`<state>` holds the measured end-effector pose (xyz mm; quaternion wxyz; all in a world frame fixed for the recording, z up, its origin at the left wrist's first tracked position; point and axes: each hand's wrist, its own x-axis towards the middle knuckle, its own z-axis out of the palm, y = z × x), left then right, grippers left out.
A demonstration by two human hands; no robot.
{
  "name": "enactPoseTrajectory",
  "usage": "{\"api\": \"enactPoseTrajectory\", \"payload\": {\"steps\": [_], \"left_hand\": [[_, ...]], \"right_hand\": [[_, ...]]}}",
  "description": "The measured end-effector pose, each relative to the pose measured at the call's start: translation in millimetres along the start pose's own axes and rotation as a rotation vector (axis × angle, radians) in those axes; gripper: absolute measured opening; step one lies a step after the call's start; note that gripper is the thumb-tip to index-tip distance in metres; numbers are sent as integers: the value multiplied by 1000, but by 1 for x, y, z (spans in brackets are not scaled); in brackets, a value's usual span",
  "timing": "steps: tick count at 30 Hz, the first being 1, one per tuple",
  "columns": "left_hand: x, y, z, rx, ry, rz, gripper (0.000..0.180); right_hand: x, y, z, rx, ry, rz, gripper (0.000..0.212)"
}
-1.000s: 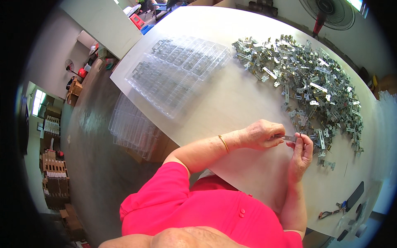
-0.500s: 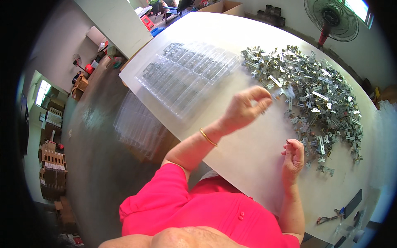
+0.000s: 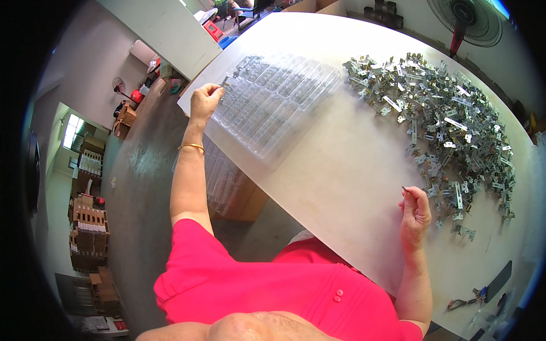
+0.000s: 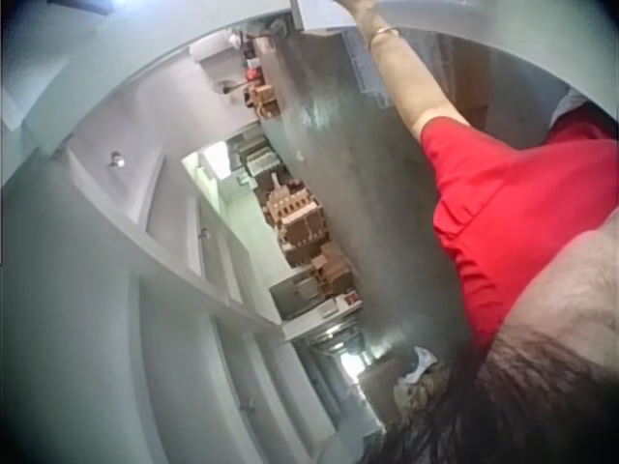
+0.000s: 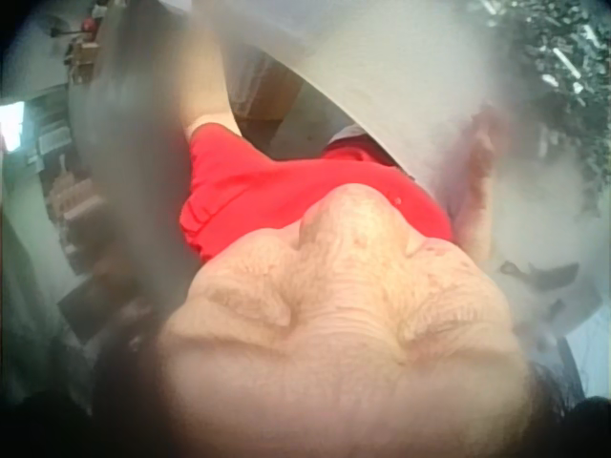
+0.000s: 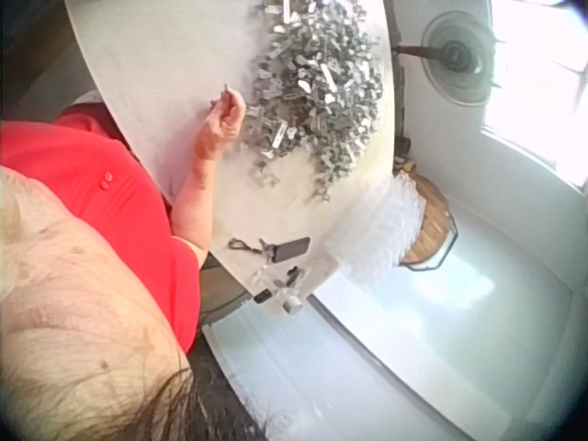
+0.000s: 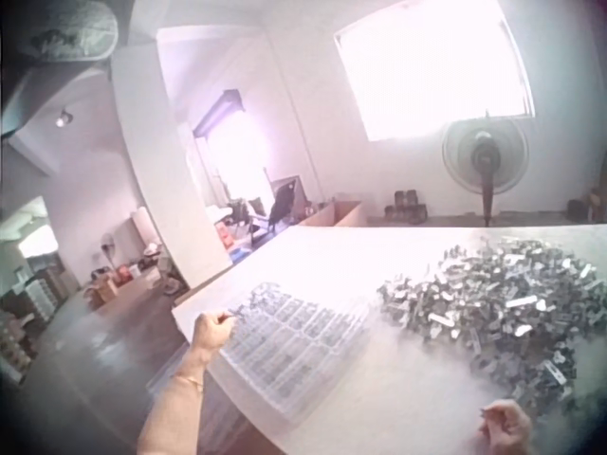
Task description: Assembling small metal components by hand and placing them into a plastic tray.
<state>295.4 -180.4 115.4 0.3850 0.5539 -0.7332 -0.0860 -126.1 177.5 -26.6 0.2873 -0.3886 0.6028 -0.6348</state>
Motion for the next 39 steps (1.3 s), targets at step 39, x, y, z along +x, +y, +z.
{"api": "enactPoseTrajectory", "payload": {"steps": [39], "left_hand": [[51, -84, 31, 617, -238, -73, 23]], "right_hand": [[2, -7, 4, -162, 8, -103, 7]]}}
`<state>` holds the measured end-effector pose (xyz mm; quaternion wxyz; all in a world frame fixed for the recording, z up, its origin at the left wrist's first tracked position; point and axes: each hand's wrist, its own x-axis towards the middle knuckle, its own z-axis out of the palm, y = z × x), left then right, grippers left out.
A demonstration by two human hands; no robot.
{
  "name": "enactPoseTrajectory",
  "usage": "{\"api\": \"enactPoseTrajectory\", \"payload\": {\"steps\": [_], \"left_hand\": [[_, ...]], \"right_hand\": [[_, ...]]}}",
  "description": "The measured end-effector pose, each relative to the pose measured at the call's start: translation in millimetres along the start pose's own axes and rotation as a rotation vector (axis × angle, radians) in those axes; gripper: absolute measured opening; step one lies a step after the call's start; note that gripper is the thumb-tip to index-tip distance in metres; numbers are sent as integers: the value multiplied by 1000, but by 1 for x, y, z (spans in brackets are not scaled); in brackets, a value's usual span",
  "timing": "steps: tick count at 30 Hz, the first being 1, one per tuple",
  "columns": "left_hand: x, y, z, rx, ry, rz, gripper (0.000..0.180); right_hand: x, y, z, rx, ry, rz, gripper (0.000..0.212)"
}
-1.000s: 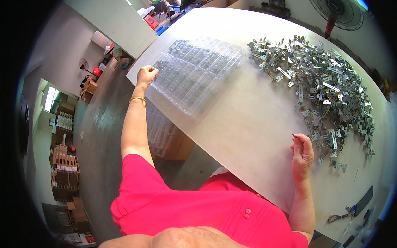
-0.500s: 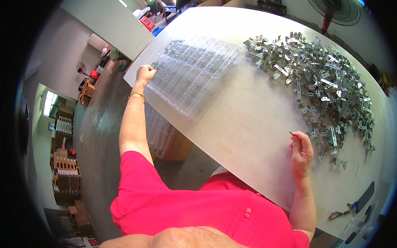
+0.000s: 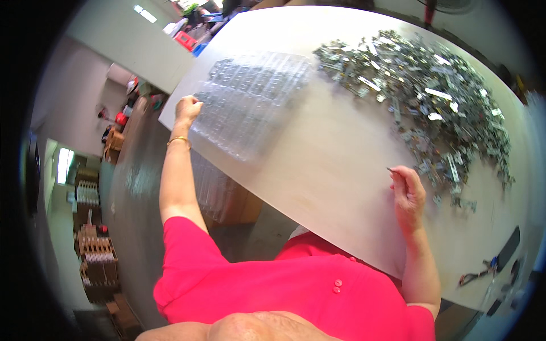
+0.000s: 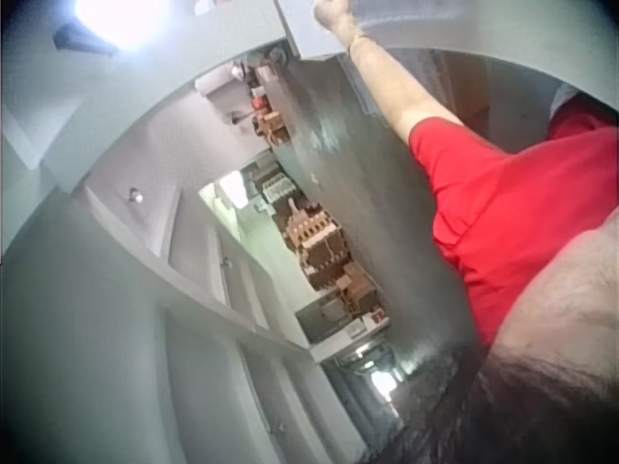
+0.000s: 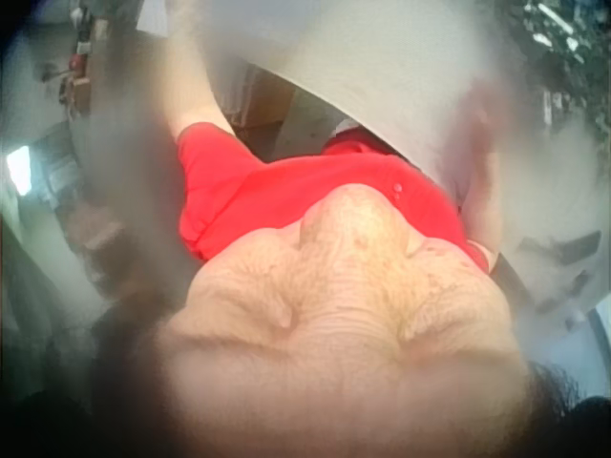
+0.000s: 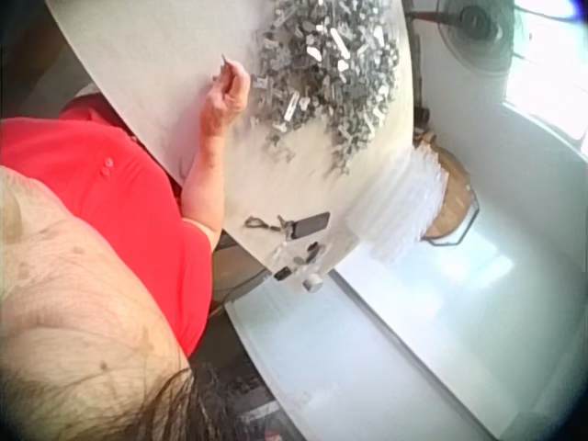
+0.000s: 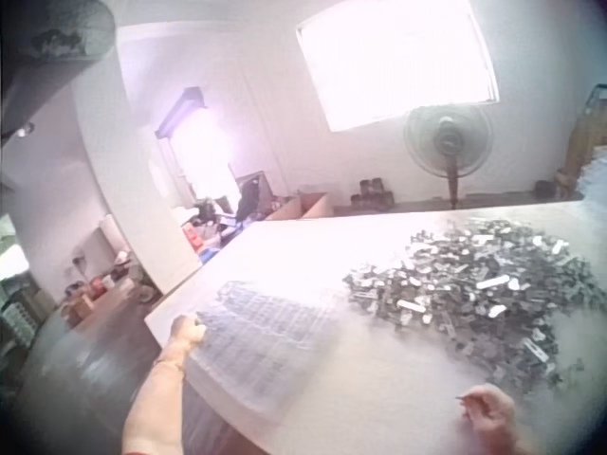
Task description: Assembling small metal components by hand and placing them into a plastic tray.
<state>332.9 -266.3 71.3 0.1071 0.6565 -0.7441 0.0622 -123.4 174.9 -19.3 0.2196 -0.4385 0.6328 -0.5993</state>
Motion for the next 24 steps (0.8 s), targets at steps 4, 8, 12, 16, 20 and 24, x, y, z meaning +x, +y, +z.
{"api": "enactPoseTrajectory", "payload": {"steps": [4, 8, 12, 16, 20, 24], "left_hand": [[-34, 68, -39, -108, 182, 239, 15], [-82, 177, -65, -347, 249, 518, 11], [-123, 261, -55, -531, 205, 720, 7], [-146, 324, -32, -579, 114, 812, 5], [-127, 354, 11, -518, 137, 844, 8], [-119, 377, 34, -506, 18, 819, 12]], "right_hand": [[2, 3, 1, 22, 25, -31, 7], [2, 1, 0, 1, 5, -55, 7], [3, -2, 0, 8, -7, -74, 7], [1, -1, -1, 9, 10, -78, 7], [2, 3, -2, 32, -8, -46, 10], [1, 2, -3, 45, -1, -49, 12]]}}
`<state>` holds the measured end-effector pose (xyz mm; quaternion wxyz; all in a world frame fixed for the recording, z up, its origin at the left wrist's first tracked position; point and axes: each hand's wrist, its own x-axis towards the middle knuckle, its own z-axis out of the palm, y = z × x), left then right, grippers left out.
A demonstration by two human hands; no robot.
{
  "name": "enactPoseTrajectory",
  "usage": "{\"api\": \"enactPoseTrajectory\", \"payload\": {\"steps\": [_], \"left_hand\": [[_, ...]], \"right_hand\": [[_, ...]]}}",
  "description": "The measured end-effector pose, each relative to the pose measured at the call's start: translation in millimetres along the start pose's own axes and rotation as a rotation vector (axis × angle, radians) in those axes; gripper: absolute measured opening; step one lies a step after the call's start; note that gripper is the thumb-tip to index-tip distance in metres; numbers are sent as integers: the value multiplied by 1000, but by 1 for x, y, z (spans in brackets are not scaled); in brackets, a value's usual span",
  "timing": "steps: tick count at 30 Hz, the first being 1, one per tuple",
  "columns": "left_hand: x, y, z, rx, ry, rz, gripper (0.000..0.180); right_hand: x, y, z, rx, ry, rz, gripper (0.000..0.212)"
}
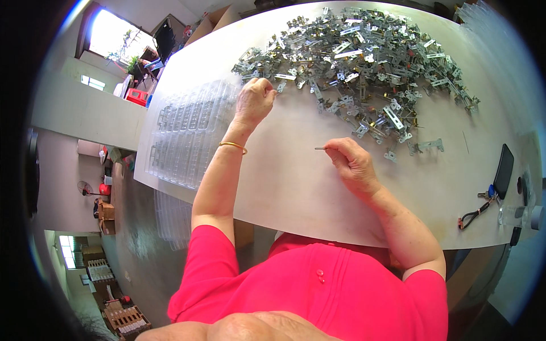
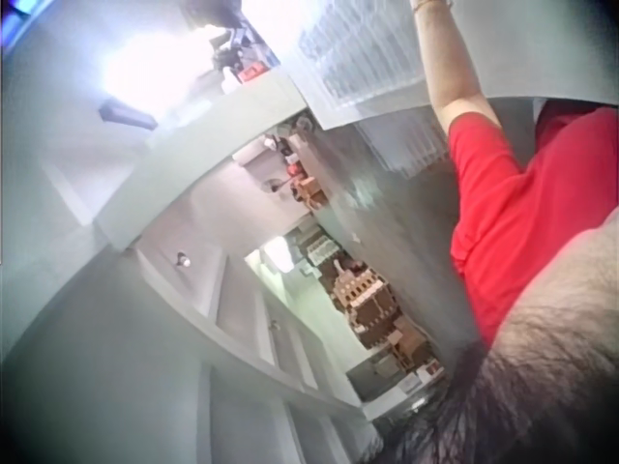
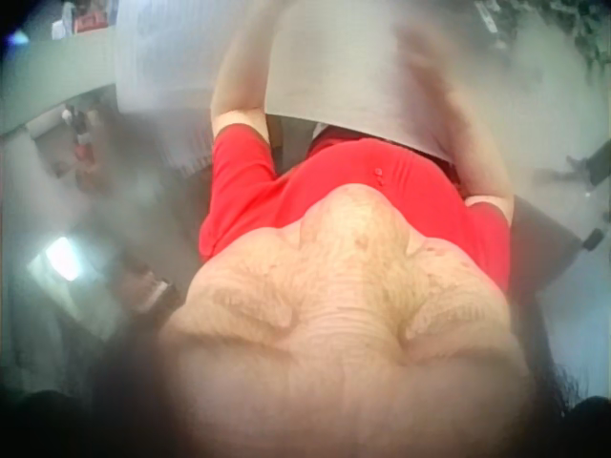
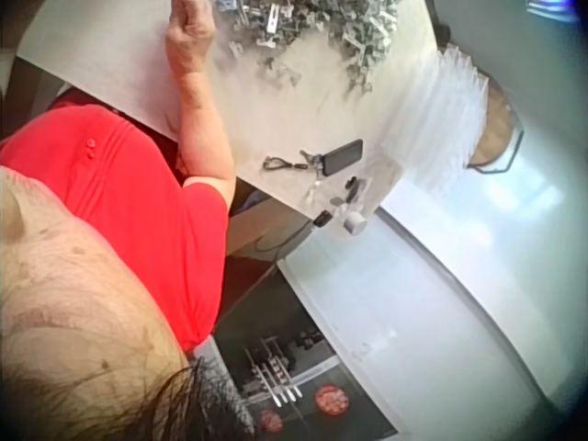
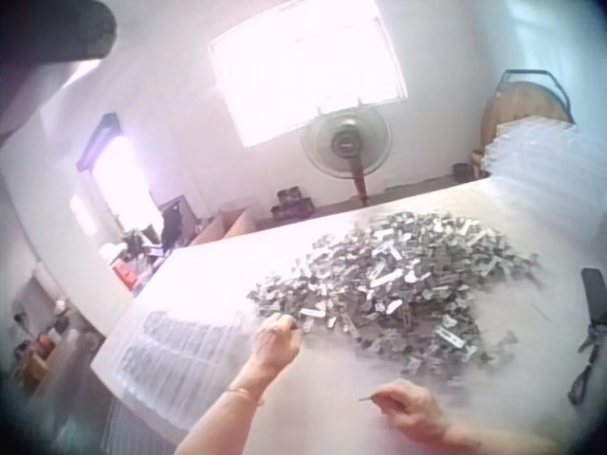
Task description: Assembling small metal components by hand and placing them into a plastic tray.
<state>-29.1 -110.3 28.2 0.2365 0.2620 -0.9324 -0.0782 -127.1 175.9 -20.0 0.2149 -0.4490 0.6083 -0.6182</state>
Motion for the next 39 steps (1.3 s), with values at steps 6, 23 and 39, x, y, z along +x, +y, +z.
{"api": "enactPoseTrajectory", "payload": {"steps": [6, 23, 39], "left_hand": [[9, 9, 33, 195, -52, 40, 31], [-40, 28, -3, 320, 225, 303, 9], [-24, 63, -7, -20, 250, 132, 9]], "right_hand": [[0, -2, -1, -12, -5, 13, 11], [1, -5, 0, -67, -18, -26, 12], [-1, -8, 0, -124, -53, -83, 11]]}}
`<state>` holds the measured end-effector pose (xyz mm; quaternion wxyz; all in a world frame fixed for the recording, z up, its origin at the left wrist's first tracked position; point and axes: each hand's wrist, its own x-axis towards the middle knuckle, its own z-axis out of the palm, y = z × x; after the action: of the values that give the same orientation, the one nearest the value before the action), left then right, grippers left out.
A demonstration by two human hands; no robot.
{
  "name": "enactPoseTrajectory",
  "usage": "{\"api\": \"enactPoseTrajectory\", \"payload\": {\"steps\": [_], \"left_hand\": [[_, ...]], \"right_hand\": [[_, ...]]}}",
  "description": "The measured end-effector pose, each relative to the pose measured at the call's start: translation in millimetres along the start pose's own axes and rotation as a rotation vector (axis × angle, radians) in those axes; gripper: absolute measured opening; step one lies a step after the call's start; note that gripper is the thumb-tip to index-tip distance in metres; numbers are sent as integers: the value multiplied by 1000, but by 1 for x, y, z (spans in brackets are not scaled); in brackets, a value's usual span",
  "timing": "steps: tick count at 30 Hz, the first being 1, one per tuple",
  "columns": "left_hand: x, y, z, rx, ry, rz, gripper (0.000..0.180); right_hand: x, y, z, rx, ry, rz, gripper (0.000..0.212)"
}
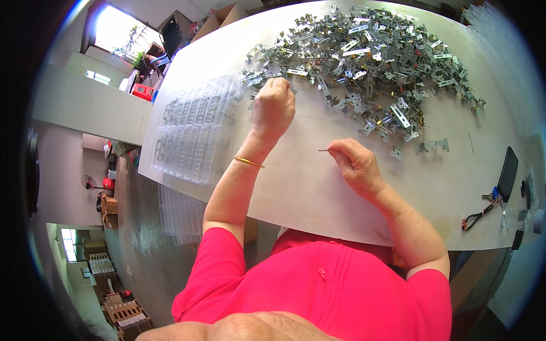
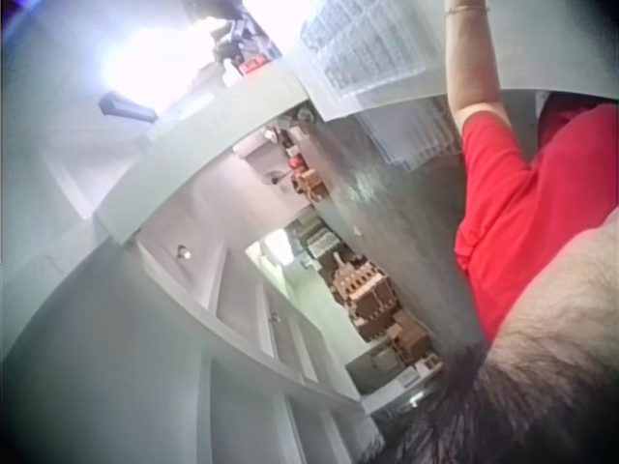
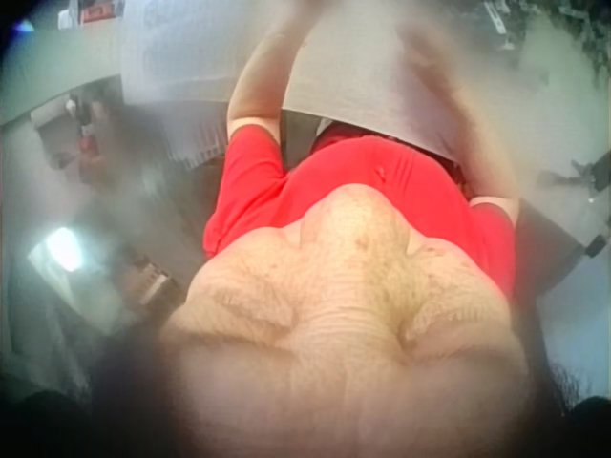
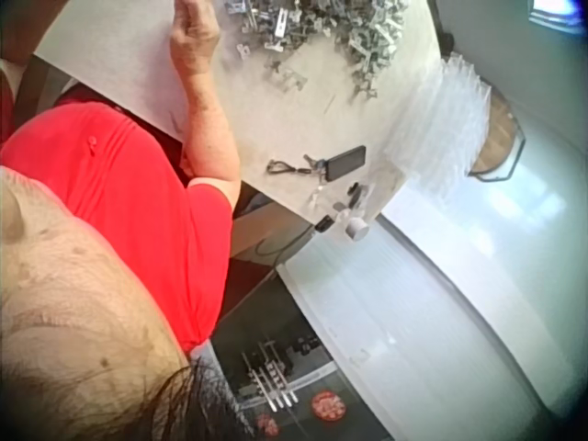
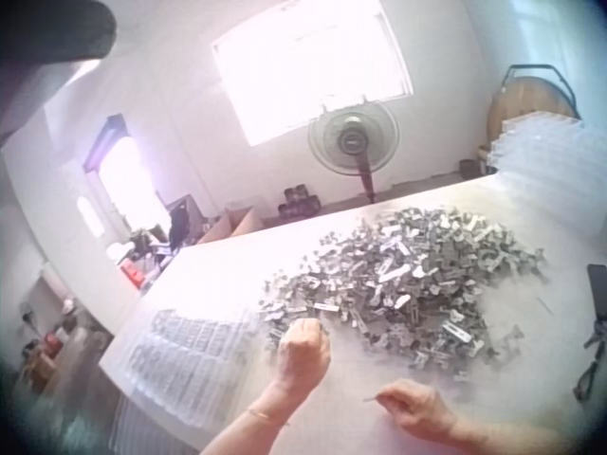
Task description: Assembling small metal components by hand and placing them into a plastic tray.
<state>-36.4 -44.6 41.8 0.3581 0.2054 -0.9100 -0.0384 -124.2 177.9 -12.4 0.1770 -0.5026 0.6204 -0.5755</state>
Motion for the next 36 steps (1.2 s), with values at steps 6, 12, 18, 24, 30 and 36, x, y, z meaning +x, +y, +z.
{"api": "enactPoseTrajectory", "payload": {"steps": [6, 12, 18, 24, 30, 36], "left_hand": [[-1, 12, 30, 28, -92, -80, 15], [7, 9, 19, -9, -10, -58, 13], [-20, -68, 6, 152, -3, -418, 34], [-19, -90, 20, 94, -131, -629, 60], [2, -98, 29, 121, -245, -730, 62], [8, -105, 38, 16, -189, -733, 52]], "right_hand": [[1, -4, 1, -73, -25, -60, 12], [0, 0, -1, -45, -9, -57, 12], [3, -7, -1, -62, -28, -52, 13], [4, -10, -3, -134, -49, -71, 14], [3, -8, -1, -96, -27, -56, 13], [4, -6, -2, -102, -28, -76, 12]]}}
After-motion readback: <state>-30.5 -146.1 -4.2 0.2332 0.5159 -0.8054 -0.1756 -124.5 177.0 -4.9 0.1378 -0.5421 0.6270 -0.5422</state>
